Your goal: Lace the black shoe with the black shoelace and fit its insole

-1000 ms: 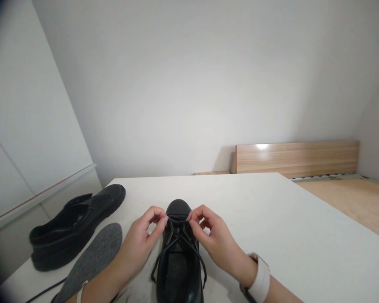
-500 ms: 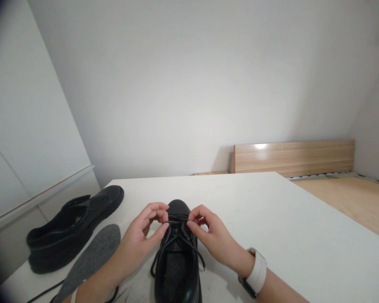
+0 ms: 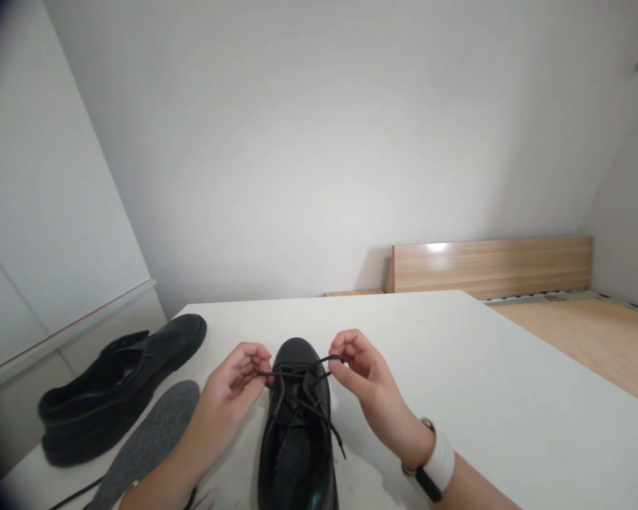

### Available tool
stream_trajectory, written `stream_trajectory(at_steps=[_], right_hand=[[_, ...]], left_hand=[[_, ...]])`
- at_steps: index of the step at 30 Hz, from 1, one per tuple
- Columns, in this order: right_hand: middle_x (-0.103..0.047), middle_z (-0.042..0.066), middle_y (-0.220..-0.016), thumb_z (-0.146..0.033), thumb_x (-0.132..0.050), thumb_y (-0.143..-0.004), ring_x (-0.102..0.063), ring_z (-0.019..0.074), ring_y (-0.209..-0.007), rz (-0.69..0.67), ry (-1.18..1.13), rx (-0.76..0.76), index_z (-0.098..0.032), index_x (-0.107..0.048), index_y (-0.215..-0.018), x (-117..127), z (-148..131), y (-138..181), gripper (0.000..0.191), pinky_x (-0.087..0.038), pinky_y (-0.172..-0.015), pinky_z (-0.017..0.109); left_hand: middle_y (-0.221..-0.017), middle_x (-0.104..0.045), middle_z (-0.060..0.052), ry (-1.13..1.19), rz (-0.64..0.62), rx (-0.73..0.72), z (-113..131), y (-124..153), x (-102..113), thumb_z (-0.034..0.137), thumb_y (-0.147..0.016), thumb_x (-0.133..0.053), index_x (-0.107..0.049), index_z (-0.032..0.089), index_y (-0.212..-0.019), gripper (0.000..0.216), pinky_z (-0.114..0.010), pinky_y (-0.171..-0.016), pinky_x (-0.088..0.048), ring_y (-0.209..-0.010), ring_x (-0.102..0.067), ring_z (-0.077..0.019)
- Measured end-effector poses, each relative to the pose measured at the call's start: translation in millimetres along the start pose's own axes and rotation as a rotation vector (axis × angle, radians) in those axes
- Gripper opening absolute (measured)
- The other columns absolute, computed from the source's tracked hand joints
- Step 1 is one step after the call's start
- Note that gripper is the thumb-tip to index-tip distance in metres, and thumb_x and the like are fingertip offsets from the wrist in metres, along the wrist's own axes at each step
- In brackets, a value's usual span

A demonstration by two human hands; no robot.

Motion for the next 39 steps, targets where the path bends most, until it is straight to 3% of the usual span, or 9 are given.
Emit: stream_trajectory(at_steps=[6, 11, 16, 20, 24, 27, 31, 35, 39], right_hand=[[-0.047, -0.005, -0.083, -0.039, -0.069, -0.086, -0.039, 0.0072, -0.056, 0.031, -0.036, -0.04, -0.026, -0.054, -0.101, 8.0, -1.1, -4.4, 0.025, -0.031, -0.053, 0.024], [-0.053, -0.001, -0.083, -0.039, -0.064, -0.09, -0.046, 0.0125, -0.066, -0.189, 0.509, -0.121, -0.022, -0.056, -0.103, 6.9, 6.6, -3.2, 0.023, -0.034, -0.059, 0.028], [-0.051, -0.004, -0.068, -0.042, -0.061, -0.091, -0.044, 0.0138, -0.065, -0.221, 0.485, -0.125, -0.02, -0.058, -0.1, 6.1, 6.3, -3.8, 0.024, -0.033, -0.061, 0.029], [-0.054, -0.002, -0.071, -0.043, -0.068, -0.087, -0.042, 0.0122, -0.065, -0.041, 0.236, -0.047, -0.019, -0.063, -0.095, 12.4, -0.9, -5.7, 0.025, -0.03, -0.061, 0.028], [-0.044, -0.005, -0.061, -0.041, -0.068, -0.087, -0.036, 0.0098, -0.054, 0.033, -0.012, 0.007, -0.019, -0.068, -0.091, 15.8, -8.7, -4.5, 0.023, -0.025, -0.053, 0.027], [-0.045, -0.004, -0.057, -0.049, -0.054, -0.093, -0.036, 0.0106, -0.049, -0.013, -0.057, -0.016, -0.018, -0.07, -0.095, 15.2, -11.0, -4.4, 0.035, -0.024, -0.049, 0.028], [-0.052, -0.002, -0.054, -0.054, -0.05, -0.095, -0.046, 0.0136, -0.055, -0.057, 0.232, -0.08, -0.016, -0.071, -0.095, 13.1, 0.3, -8.1, 0.042, -0.035, -0.058, 0.029], [-0.057, 0.0, -0.067, -0.053, -0.067, -0.083, -0.047, 0.0132, -0.062, -0.108, 0.35, -0.132, -0.017, -0.07, -0.09, 9.1, 23.6, -10.8, 0.037, -0.034, -0.058, 0.028], [-0.056, -0.002, -0.067, -0.049, -0.069, -0.082, -0.044, 0.0123, -0.06, -0.089, 0.343, -0.153, -0.017, -0.068, -0.095, 6.5, 34.8, -9.4, 0.034, -0.032, -0.056, 0.027]], left_hand=[[-0.075, -0.052, 0.006, 0.255, 0.041, 0.119, 0.2, -3.8, 8.2, 0.017, -0.072, -0.059, -0.054, 0.021, -0.091, 0.02, -0.021, -0.056, -0.037, -0.055, -0.051, -0.0076], [-0.074, -0.051, 0.004, -0.143, -0.053, -0.029, 2.6, 1.5, 8.5, 0.024, -0.083, -0.055, -0.057, 0.021, -0.096, 0.013, -0.022, -0.054, -0.033, -0.058, -0.047, -0.0108], [-0.057, -0.045, 0.007, -0.358, -0.171, 0.01, -7.8, 0.3, 4.8, 0.036, -0.093, -0.05, -0.057, 0.021, -0.102, 0.019, -0.024, -0.053, -0.028, -0.051, -0.041, -0.0121], [-0.051, -0.029, 0.011, -0.045, -0.138, 0.09, -8.2, -6.7, 10.5, 0.042, -0.089, -0.059, -0.058, 0.02, -0.101, 0.025, -0.024, -0.048, -0.018, -0.047, -0.027, -0.0093], [-0.054, -0.04, 0.009, 0.365, -0.04, 0.1, 1.6, -8.8, 17.9, 0.042, -0.08, -0.072, -0.061, 0.018, -0.095, 0.03, -0.022, -0.048, -0.021, -0.05, -0.032, -0.0086], [-0.049, -0.044, 0.006, 0.516, -0.027, 0.082, 7.0, -7.0, 19.3, 0.05, -0.087, -0.059, -0.064, 0.017, -0.088, 0.033, -0.024, -0.051, -0.027, -0.05, -0.035, -0.0108], [-0.047, -0.052, 0.001, 0.316, -0.083, 0.017, 6.1, -5.1, 14.1, 0.052, -0.098, -0.037, -0.067, 0.016, -0.084, 0.049, -0.029, -0.065, -0.038, -0.054, -0.046, -0.0146], [-0.059, -0.054, 0.002, 0.035, -0.006, 0.022, -3.6, -6.4, 9.7, 0.045, -0.092, -0.053, -0.065, 0.018, -0.081, 0.031, -0.028, -0.063, -0.039, -0.06, -0.05, -0.0154], [-0.074, -0.061, -0.001, -0.115, -0.1, 0.036, -12.7, -7.5, 6.1, 0.036, -0.086, -0.062, -0.063, 0.019, -0.083, 0.018, -0.029, -0.067, -0.042, -0.072, -0.057, -0.0175]])
Point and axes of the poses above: each hand's wrist, its own y-axis away from the middle knuckle, its own x-axis out of the back of the hand, z = x × y, the point moved 2 cm from there along -y, towards the middle knuckle
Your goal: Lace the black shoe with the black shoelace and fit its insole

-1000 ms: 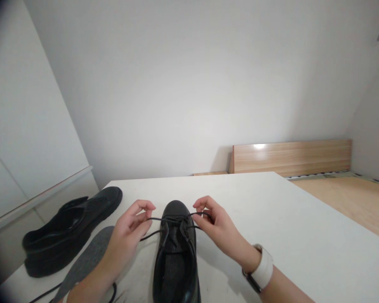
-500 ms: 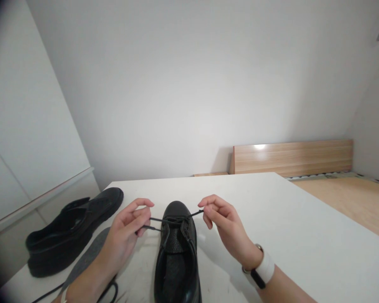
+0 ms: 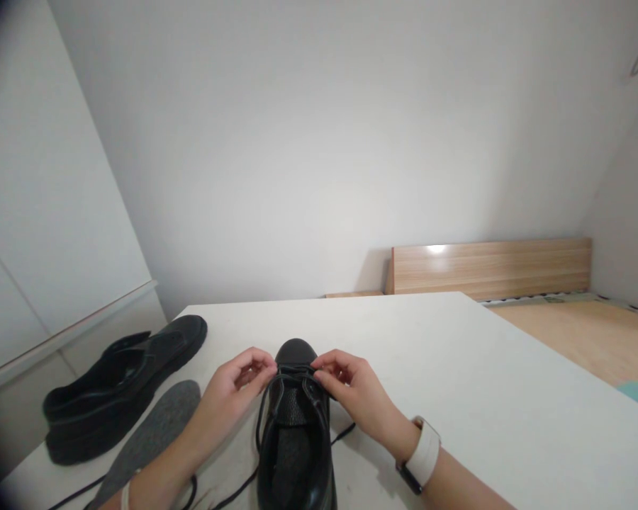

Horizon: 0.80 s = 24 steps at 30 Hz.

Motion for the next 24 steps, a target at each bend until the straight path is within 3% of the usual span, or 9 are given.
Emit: stream_trajectory(at_steps=[3, 10, 14, 20, 22, 24], right_hand=[[-0.055, -0.001, -0.067, -0.045, -0.067, -0.083, -0.045, 0.013, -0.061, 0.032, 0.051, 0.006, -0.018, -0.066, -0.086, -1.2, -4.5, 2.1, 0.027, -0.033, -0.056, 0.027], [-0.06, 0.002, -0.082, -0.032, -0.054, -0.092, -0.053, 0.0171, -0.076, 0.077, 0.209, 0.166, -0.019, -0.057, -0.084, -4.5, -22.0, 7.3, 0.015, -0.043, -0.073, 0.032], [-0.057, 0.002, -0.082, -0.033, -0.051, -0.094, -0.051, 0.0181, -0.079, 0.095, 0.215, 0.21, -0.021, -0.054, -0.084, -3.5, -22.6, 8.5, 0.016, -0.042, -0.076, 0.033], [-0.051, -0.002, -0.075, -0.048, -0.061, -0.088, -0.046, 0.0157, -0.072, -0.006, -0.089, 0.046, -0.022, -0.05, -0.085, -1.0, -19.3, 6.0, 0.029, -0.037, -0.068, 0.03], [-0.051, -0.003, -0.074, -0.048, -0.066, -0.084, -0.046, 0.0144, -0.07, -0.06, -0.181, -0.025, -0.022, -0.049, -0.086, -0.3, -18.6, 4.2, 0.032, -0.036, -0.067, 0.029], [-0.051, -0.003, -0.071, -0.046, -0.066, -0.082, -0.046, 0.0138, -0.066, -0.078, -0.145, -0.042, -0.022, -0.048, -0.085, 1.5, -18.6, 2.2, 0.03, -0.036, -0.064, 0.028]], left_hand=[[-0.076, -0.062, -0.001, -0.048, -0.047, -0.035, -1.6, 0.5, -2.1, 0.033, -0.087, -0.059, -0.061, 0.019, -0.082, 0.014, -0.03, -0.071, -0.045, -0.074, -0.059, -0.018], [-0.08, -0.062, -0.001, -0.176, 0.025, -0.138, 7.1, 3.1, -6.6, 0.028, -0.089, -0.055, -0.059, 0.021, -0.081, 0.011, -0.03, -0.073, -0.045, -0.076, -0.057, -0.0182], [-0.077, -0.057, 0.001, -0.012, -0.006, -0.061, 10.6, 3.0, -7.4, 0.027, -0.088, -0.057, -0.053, 0.022, -0.08, 0.011, -0.029, -0.073, -0.042, -0.076, -0.055, -0.017], [-0.07, -0.052, 0.004, 0.403, -0.22, 0.122, 9.1, 3.5, -4.1, 0.029, -0.079, -0.063, -0.05, 0.022, -0.089, 0.018, -0.027, -0.066, -0.036, -0.068, -0.048, -0.0147], [-0.071, -0.052, 0.004, 0.386, -0.2, 0.111, 5.8, 2.2, -1.5, 0.024, -0.073, -0.061, -0.05, 0.022, -0.087, 0.018, -0.028, -0.067, -0.035, -0.069, -0.048, -0.0153], [-0.066, -0.048, 0.006, 0.242, -0.09, 0.066, 0.7, -0.3, 1.8, 0.018, -0.069, -0.057, -0.051, 0.021, -0.083, 0.016, -0.027, -0.066, -0.034, -0.066, -0.046, -0.015]])
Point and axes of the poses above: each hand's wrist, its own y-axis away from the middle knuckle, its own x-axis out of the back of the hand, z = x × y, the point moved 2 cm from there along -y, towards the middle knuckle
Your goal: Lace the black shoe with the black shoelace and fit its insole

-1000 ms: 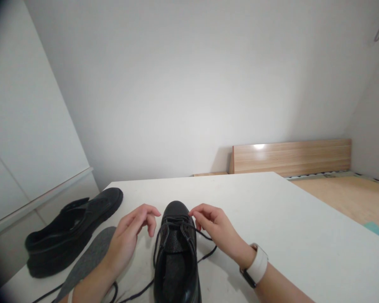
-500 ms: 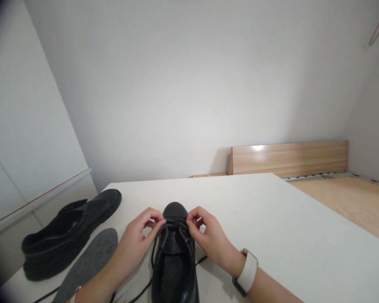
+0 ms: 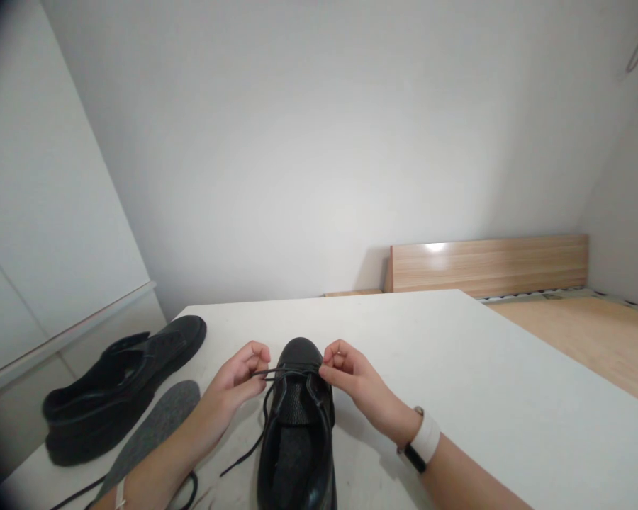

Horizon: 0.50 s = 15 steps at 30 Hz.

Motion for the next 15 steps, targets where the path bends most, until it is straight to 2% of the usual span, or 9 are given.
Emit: stream_trajectory(at_steps=[4, 8, 10, 12, 14, 15], right_hand=[[-0.05, -0.004, -0.066, -0.028, -0.066, -0.073, -0.043, 0.0147, -0.064, 0.103, 0.234, 0.066, -0.021, -0.053, -0.076, 5.0, -2.7, -1.1, 0.015, -0.034, -0.062, 0.029], [-0.049, -0.004, -0.066, -0.011, -0.064, -0.066, -0.041, 0.0157, -0.067, 0.304, 0.303, 0.128, -0.022, -0.056, -0.074, 9.4, -2.1, 0.8, 0.016, -0.03, -0.065, 0.03], [-0.051, -0.004, -0.066, -0.014, -0.064, -0.068, -0.043, 0.0161, -0.066, 0.372, 0.278, 0.133, -0.023, -0.056, -0.074, 11.1, 0.8, 0.1, 0.014, -0.032, -0.066, 0.031], [-0.055, -0.002, -0.067, -0.022, -0.063, -0.072, -0.049, 0.0172, -0.067, 0.395, 0.21, 0.128, -0.022, -0.054, -0.075, 11.5, 3.7, -1.9, 0.01, -0.037, -0.068, 0.033], [-0.06, 0.0, -0.069, -0.033, -0.06, -0.078, -0.055, 0.0187, -0.07, 0.383, 0.114, 0.118, -0.022, -0.051, -0.076, 10.3, 4.8, -3.7, 0.014, -0.042, -0.072, 0.035], [-0.06, 0.0, -0.069, -0.036, -0.057, -0.08, -0.057, 0.0189, -0.071, 0.371, 0.064, 0.112, -0.022, -0.049, -0.077, 9.1, 4.4, -4.0, 0.017, -0.044, -0.074, 0.036]], left_hand=[[-0.06, -0.045, 0.007, -0.303, 0.244, -0.115, -7.5, -4.1, 6.8, 0.012, -0.065, -0.053, -0.054, 0.022, -0.081, 0.019, -0.028, -0.068, -0.035, -0.064, -0.045, -0.0161], [-0.069, -0.055, 0.003, -0.297, 0.394, -0.143, -10.2, -4.7, 8.9, 0.022, -0.074, -0.061, -0.058, 0.022, -0.083, 0.009, -0.03, -0.072, -0.039, -0.071, -0.051, -0.0181], [-0.076, -0.061, 0.0, -0.125, 0.355, -0.082, -11.2, -4.7, 6.4, 0.029, -0.076, -0.066, -0.06, 0.02, -0.082, 0.012, -0.032, -0.076, -0.043, -0.078, -0.057, -0.0194], [-0.078, -0.064, -0.002, 0.134, 0.227, 0.017, -12.6, -4.5, 0.9, 0.033, -0.077, -0.067, -0.061, 0.019, -0.081, 0.016, -0.033, -0.08, -0.045, -0.082, -0.061, -0.0204], [-0.067, -0.062, 0.0, 0.344, 0.136, 0.08, -13.1, -3.8, -4.2, 0.033, -0.077, -0.068, -0.062, 0.018, -0.078, 0.017, -0.032, -0.08, -0.046, -0.077, -0.061, -0.0188], [-0.061, -0.058, 0.002, 0.403, 0.128, 0.087, -13.2, -3.6, -5.3, 0.032, -0.076, -0.07, -0.062, 0.018, -0.077, 0.016, -0.031, -0.079, -0.046, -0.072, -0.06, -0.0171]])
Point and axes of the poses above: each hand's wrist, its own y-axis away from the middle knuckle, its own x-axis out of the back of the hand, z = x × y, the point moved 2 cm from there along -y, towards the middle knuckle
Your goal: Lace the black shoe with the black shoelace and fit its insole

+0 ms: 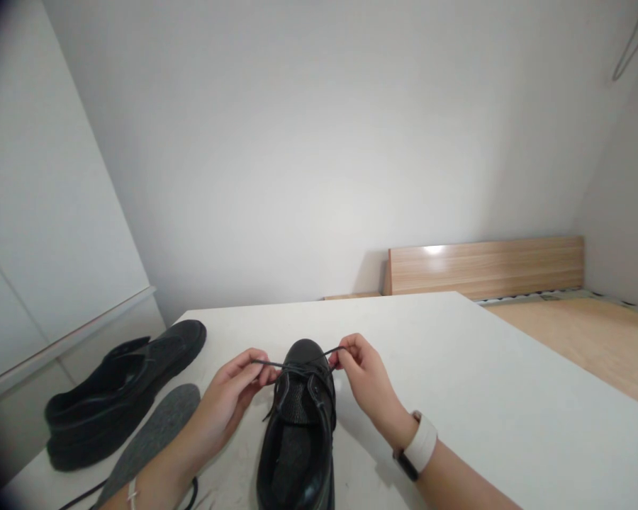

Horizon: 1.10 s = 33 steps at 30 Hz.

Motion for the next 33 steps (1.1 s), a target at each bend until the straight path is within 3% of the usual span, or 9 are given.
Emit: stream_trajectory(at_steps=[4, 7, 11, 16, 19, 22, 26, 29, 33], right_hand=[[-0.041, -0.008, -0.059, -0.041, -0.054, -0.084, -0.05, 0.0131, -0.056, -0.047, -0.137, -0.056, -0.023, -0.044, -0.083, -1.5, -5.8, 1.6, 0.02, -0.045, -0.063, 0.031], [-0.025, -0.013, -0.054, -0.044, -0.058, -0.083, -0.026, 0.008, -0.043, -0.106, -0.122, -0.095, -0.023, -0.047, -0.084, 4.1, -9.0, -0.6, 0.024, -0.027, -0.045, 0.024], [-0.047, -0.006, -0.055, -0.042, -0.078, -0.07, -0.036, 0.0084, -0.051, -0.181, 0.001, -0.1, -0.018, -0.058, -0.071, 14.5, -10.4, -6.6, 0.031, -0.025, -0.049, 0.024], [-0.051, -0.004, -0.058, -0.046, -0.076, -0.074, -0.04, 0.0093, -0.053, -0.401, 0.172, -0.141, -0.016, -0.062, -0.071, 14.2, -10.9, -3.2, 0.033, -0.027, -0.05, 0.024], [-0.046, -0.005, -0.057, -0.048, -0.074, -0.077, -0.035, 0.0088, -0.053, -0.49, 0.236, -0.135, -0.017, -0.061, -0.071, 11.8, -13.8, 1.2, 0.034, -0.024, -0.049, 0.024], [-0.041, -0.006, -0.056, -0.051, -0.069, -0.081, -0.03, 0.0092, -0.051, -0.453, 0.178, -0.158, -0.018, -0.061, -0.073, 12.7, -18.1, 2.5, 0.035, -0.021, -0.048, 0.025], [-0.047, -0.003, -0.066, -0.04, -0.065, -0.086, -0.04, 0.0129, -0.062, -0.298, -0.142, -0.039, -0.02, -0.059, -0.073, 17.2, -27.4, 2.5, 0.025, -0.032, -0.059, 0.027], [-0.055, 0.002, -0.08, -0.037, -0.064, -0.085, -0.048, 0.0167, -0.075, -0.286, -0.399, 0.028, -0.02, -0.06, -0.071, 19.5, -34.3, 4.5, 0.022, -0.038, -0.073, 0.031], [-0.056, 0.004, -0.068, -0.061, -0.039, -0.094, -0.052, 0.0205, -0.071, -0.374, -0.527, -0.029, -0.021, -0.06, -0.064, 17.6, -35.7, 5.9, 0.054, -0.04, -0.073, 0.035]], left_hand=[[-0.054, -0.051, 0.006, 0.01, 0.082, -0.038, 1.3, -1.5, 4.1, 0.028, -0.071, -0.073, -0.064, 0.017, -0.075, 0.015, -0.026, -0.068, -0.042, -0.061, -0.053, -0.013], [-0.049, -0.043, 0.008, -0.086, 0.12, -0.075, 5.8, -2.5, 9.5, 0.031, -0.071, -0.071, -0.064, 0.017, -0.076, 0.017, -0.024, -0.056, -0.034, -0.052, -0.045, -0.0109], [-0.049, -0.042, 0.008, -0.45, 0.107, -0.121, 14.8, 0.0, 10.5, 0.036, -0.074, -0.068, -0.064, 0.018, -0.073, 0.019, -0.023, -0.049, -0.024, -0.047, -0.035, -0.0102], [-0.057, -0.049, 0.002, -0.665, -0.165, -0.04, 14.2, 1.3, 2.5, 0.044, -0.08, -0.062, -0.06, 0.017, -0.06, 0.033, -0.026, -0.056, -0.029, -0.059, -0.043, -0.0148], [-0.053, -0.041, 0.005, -0.597, -0.196, 0.014, 12.9, -0.5, 2.8, 0.047, -0.077, -0.066, -0.056, 0.018, -0.057, 0.036, -0.025, -0.053, -0.025, -0.055, -0.036, -0.0127], [-0.056, -0.043, 0.004, -0.391, -0.155, -0.008, 17.3, -1.4, 6.2, 0.041, -0.077, -0.069, -0.055, 0.017, -0.057, 0.034, -0.024, -0.054, -0.028, -0.056, -0.037, -0.0118], [-0.083, -0.066, -0.005, 0.13, -0.159, 0.01, 28.1, 1.9, 8.6, 0.032, -0.076, -0.072, -0.061, 0.017, -0.062, 0.024, -0.029, -0.077, -0.045, -0.082, -0.058, -0.0191], [-0.073, -0.066, -0.003, 0.375, -0.228, 0.1, 34.2, 6.4, 7.6, 0.031, -0.079, -0.071, -0.061, 0.018, -0.059, 0.026, -0.03, -0.07, -0.047, -0.065, -0.058, -0.0159], [-0.06, -0.062, -0.004, 0.362, -0.343, 0.08, 34.9, 9.1, 5.9, 0.056, -0.092, -0.05, -0.064, 0.018, -0.051, 0.057, -0.031, -0.061, -0.042, -0.052, -0.052, -0.0153]])
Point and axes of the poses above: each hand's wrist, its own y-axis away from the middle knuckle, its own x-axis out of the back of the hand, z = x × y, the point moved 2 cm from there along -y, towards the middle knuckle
